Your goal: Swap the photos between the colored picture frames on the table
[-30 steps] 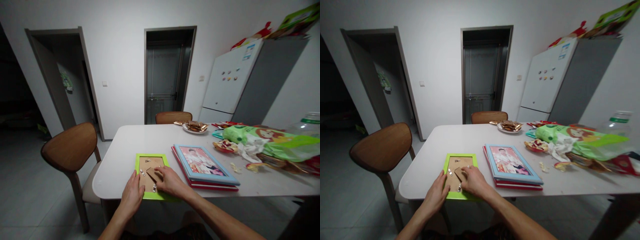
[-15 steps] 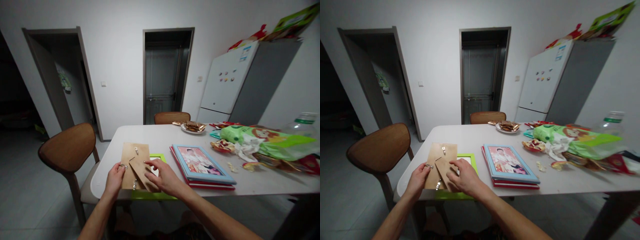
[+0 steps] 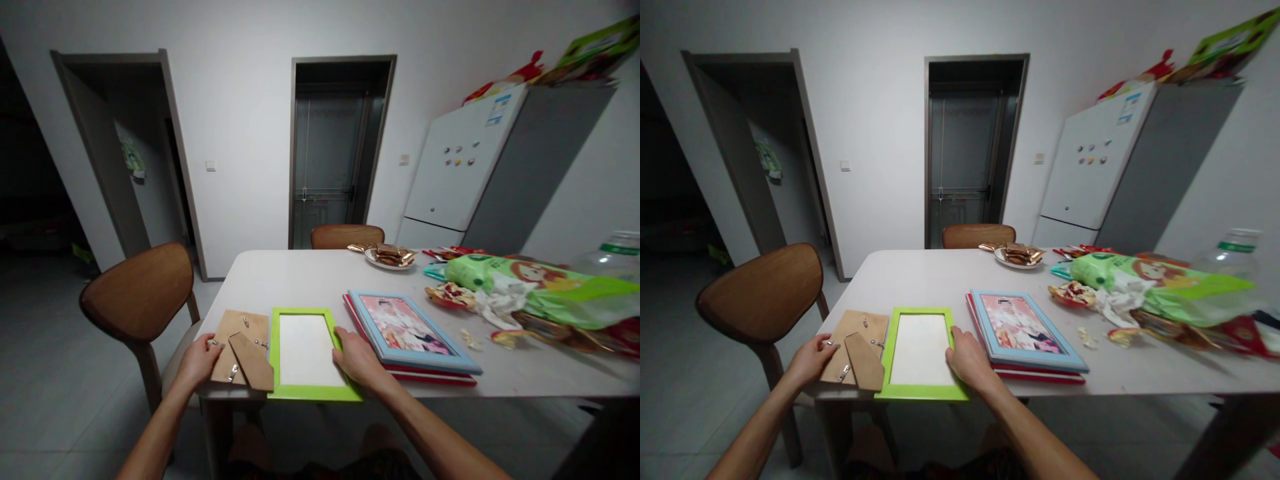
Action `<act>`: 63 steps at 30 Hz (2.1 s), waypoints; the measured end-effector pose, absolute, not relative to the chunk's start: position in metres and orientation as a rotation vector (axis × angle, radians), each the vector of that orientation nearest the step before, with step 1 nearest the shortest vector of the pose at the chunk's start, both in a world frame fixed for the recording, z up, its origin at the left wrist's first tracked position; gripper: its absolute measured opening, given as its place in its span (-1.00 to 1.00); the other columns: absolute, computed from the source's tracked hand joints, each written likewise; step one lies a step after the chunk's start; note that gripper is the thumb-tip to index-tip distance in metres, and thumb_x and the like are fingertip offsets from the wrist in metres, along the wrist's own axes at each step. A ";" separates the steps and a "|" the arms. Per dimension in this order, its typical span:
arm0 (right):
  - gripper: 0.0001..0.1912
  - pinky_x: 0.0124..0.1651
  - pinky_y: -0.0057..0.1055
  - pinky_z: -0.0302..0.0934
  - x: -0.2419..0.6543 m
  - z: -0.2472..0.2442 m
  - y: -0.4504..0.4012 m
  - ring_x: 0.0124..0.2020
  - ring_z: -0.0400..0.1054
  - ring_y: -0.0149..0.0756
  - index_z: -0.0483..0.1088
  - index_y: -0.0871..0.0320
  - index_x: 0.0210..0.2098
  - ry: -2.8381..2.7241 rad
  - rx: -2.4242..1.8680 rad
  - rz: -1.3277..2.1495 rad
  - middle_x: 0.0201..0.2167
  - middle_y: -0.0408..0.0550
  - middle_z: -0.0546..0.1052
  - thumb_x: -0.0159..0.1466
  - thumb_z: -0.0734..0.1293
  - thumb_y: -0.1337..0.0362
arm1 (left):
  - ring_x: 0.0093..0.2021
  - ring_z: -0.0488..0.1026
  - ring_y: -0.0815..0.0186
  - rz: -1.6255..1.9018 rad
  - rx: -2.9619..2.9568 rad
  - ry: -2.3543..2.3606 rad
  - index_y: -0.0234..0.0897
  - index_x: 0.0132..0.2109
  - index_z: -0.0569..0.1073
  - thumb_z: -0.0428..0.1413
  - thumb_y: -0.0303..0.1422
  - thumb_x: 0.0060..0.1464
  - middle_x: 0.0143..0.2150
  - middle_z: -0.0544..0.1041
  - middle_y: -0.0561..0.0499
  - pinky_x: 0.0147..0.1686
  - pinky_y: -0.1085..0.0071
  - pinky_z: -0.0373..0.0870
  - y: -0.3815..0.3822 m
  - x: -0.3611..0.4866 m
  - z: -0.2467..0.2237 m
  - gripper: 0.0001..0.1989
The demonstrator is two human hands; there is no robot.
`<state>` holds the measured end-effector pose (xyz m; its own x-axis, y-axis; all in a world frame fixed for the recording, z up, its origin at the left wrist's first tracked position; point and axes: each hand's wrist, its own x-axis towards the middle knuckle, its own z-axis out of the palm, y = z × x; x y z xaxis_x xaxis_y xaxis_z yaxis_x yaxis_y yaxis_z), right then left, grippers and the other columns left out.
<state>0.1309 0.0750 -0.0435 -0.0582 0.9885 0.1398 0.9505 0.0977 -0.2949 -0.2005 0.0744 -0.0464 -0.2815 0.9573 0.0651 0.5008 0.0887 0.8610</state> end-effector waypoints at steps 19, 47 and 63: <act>-0.24 -0.48 -0.46 0.21 0.102 0.018 0.053 -0.54 0.34 -0.37 -0.23 0.22 0.18 -1.354 -1.308 1.185 -0.40 -0.06 0.46 0.01 0.14 0.37 | 0.10 0.14 0.15 1.042 2.320 1.403 -0.34 0.04 0.22 0.08 -0.29 -0.11 0.11 0.23 -0.17 0.08 0.18 0.10 0.019 -0.041 -0.021 -0.48; -0.58 -0.12 -0.44 0.03 0.131 -0.054 0.074 -0.20 0.26 -0.23 0.28 0.33 -0.06 -2.142 -1.870 0.038 -0.25 0.15 0.40 0.09 0.13 0.35 | -0.06 0.30 0.18 1.000 1.942 2.039 -0.38 -0.04 0.25 -0.09 -0.39 -0.07 -0.08 0.38 -0.14 -0.05 0.24 0.20 0.026 -0.151 -0.061 -0.62; -0.54 0.01 -0.34 -0.01 0.110 -0.045 0.068 -0.02 0.15 -0.18 0.25 0.31 -0.01 -2.060 -1.598 0.174 -0.05 0.16 0.31 0.07 0.17 0.35 | 0.04 0.23 0.16 1.007 2.365 1.739 -0.38 -0.06 0.31 -0.07 -0.51 -0.15 0.00 0.35 -0.18 0.04 0.14 0.15 0.027 -0.118 -0.063 -0.58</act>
